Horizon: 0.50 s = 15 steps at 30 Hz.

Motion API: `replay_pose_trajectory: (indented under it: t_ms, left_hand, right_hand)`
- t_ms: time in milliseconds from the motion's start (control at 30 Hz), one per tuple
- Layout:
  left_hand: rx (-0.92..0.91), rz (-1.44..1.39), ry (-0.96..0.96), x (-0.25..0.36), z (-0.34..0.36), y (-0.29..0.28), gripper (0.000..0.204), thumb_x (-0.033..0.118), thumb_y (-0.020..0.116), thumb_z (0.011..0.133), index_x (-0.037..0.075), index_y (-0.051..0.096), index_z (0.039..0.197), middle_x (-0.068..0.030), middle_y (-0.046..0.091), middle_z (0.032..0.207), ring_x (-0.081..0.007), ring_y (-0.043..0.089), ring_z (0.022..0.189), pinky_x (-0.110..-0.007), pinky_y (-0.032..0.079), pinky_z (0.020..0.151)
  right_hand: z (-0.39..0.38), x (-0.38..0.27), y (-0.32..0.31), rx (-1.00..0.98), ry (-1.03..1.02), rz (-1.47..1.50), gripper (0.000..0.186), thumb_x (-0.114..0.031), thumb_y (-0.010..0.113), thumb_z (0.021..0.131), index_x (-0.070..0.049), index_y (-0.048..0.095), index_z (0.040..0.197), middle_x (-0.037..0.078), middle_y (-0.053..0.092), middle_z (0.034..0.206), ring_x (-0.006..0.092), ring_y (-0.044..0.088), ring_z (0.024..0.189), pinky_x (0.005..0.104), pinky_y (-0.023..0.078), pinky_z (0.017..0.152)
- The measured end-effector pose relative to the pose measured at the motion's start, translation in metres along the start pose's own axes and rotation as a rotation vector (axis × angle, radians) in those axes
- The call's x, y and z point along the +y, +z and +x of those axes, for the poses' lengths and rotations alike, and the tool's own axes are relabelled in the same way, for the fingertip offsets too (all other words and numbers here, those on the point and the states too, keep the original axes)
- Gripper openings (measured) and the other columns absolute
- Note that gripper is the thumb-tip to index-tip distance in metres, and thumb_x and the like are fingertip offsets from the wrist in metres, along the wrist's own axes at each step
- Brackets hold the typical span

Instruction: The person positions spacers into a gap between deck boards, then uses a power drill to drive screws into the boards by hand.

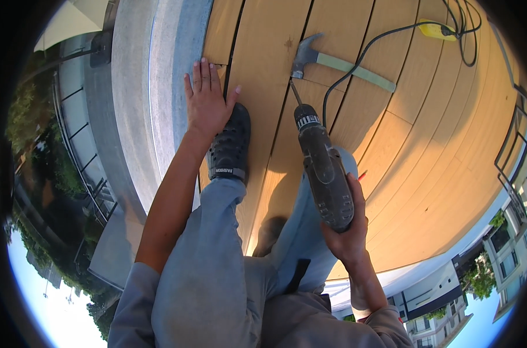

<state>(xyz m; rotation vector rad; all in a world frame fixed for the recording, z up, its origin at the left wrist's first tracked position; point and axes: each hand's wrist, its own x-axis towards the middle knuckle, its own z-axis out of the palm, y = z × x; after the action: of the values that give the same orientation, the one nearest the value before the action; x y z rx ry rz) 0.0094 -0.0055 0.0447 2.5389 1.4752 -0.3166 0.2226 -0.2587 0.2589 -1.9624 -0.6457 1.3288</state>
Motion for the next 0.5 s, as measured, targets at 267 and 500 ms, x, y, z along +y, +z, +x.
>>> replay_pose_trajectory:
  t_ms: [267,500]
  left_hand:
    - [-0.059,-0.194,0.266,-0.005,-0.005,-0.007,0.085,0.059,0.045,0.101,-0.008,0.034,0.152,-0.025,0.025,0.164,-0.033,0.018,0.156,-0.048,0.011,0.127]
    - [0.063,-0.13,0.107,0.003,-0.004,0.0,0.082,0.054,0.05,0.1,-0.008,0.036,0.151,-0.0257,0.027,0.163,-0.0368,0.022,0.154,-0.048,0.014,0.126]
  right_hand:
    - [-0.002,0.007,-0.008,0.005,-0.134,-0.14,0.091,0.011,0.066,0.08,-0.004,0.023,0.158,0.024,0.055,0.142,0.0301,0.058,0.13,0.0375,0.046,0.107]
    - [0.001,0.008,-0.008,-0.01,-0.173,-0.138,0.089,0.01,0.067,0.08,-0.004,0.026,0.157,0.024,0.058,0.139,0.0307,0.061,0.128,0.0378,0.048,0.104]
